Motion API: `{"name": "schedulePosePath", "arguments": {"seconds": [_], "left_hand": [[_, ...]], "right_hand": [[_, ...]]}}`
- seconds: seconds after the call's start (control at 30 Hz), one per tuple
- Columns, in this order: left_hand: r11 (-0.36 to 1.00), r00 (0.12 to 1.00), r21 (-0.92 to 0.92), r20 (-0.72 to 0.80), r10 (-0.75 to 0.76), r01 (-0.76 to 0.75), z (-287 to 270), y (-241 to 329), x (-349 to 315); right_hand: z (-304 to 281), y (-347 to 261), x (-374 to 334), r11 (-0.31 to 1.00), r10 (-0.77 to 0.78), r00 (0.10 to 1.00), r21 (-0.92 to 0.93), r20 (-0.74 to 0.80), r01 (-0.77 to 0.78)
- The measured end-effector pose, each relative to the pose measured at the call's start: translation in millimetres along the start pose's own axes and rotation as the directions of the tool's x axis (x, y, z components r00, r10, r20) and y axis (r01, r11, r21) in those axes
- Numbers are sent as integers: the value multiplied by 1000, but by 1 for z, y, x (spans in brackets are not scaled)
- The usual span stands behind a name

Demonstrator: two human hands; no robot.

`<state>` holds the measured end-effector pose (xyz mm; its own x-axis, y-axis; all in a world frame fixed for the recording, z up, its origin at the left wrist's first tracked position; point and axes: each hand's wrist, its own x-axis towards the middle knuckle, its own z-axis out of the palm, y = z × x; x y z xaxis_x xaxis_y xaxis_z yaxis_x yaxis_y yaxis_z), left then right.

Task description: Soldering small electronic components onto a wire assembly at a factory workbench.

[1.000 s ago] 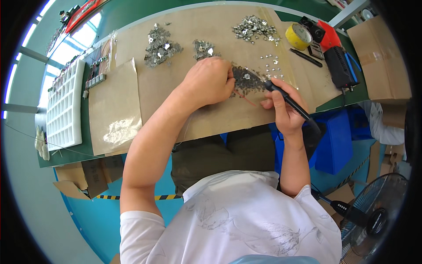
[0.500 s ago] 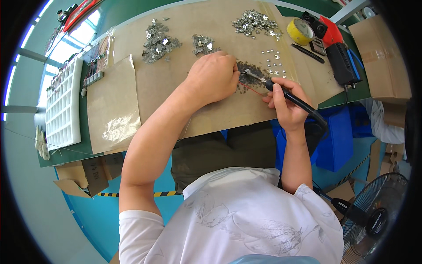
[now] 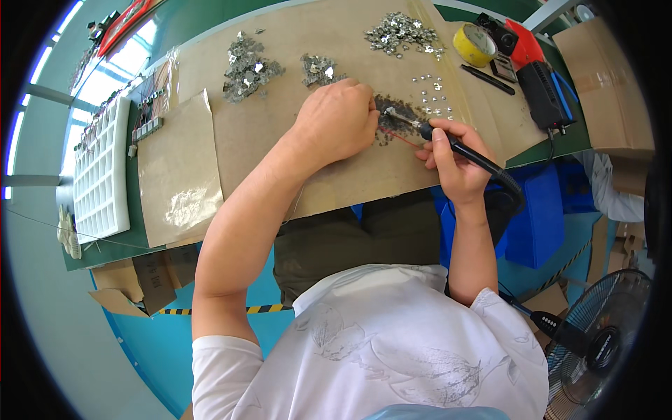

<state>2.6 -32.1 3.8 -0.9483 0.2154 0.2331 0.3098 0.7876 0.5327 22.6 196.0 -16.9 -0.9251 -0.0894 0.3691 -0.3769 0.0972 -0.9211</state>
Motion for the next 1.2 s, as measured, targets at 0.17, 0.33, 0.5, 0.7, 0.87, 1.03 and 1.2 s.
{"name": "schedulePosePath", "arguments": {"seconds": [0.17,0.33,0.5,0.7,0.87,1.03,1.2], "left_hand": [[1000,1000,22,9,-7,7,0,0,0],[1000,1000,26,10,-8,8,0,1,2],[998,999,55,33,-8,6,-3,5,0],[999,1000,46,-2,-4,4,2,1,-4],[999,1000,52,-17,19,-18,-1,7,1],[998,1000,63,-3,0,0,0,2,4],[998,1000,66,22,-22,21,0,6,2]], "right_hand": [[1,0,0,1000,6,1000,12,9,-6],[-1,1,1,999,-34,999,-6,-5,34],[0,-2,-1,1000,2,1000,3,9,-2],[1,-1,-3,999,-22,999,-23,24,23],[-4,-8,1,998,-45,999,-44,21,45],[-3,5,2,998,-50,999,38,-11,50],[-9,7,0,988,11,994,155,-106,6]]}}
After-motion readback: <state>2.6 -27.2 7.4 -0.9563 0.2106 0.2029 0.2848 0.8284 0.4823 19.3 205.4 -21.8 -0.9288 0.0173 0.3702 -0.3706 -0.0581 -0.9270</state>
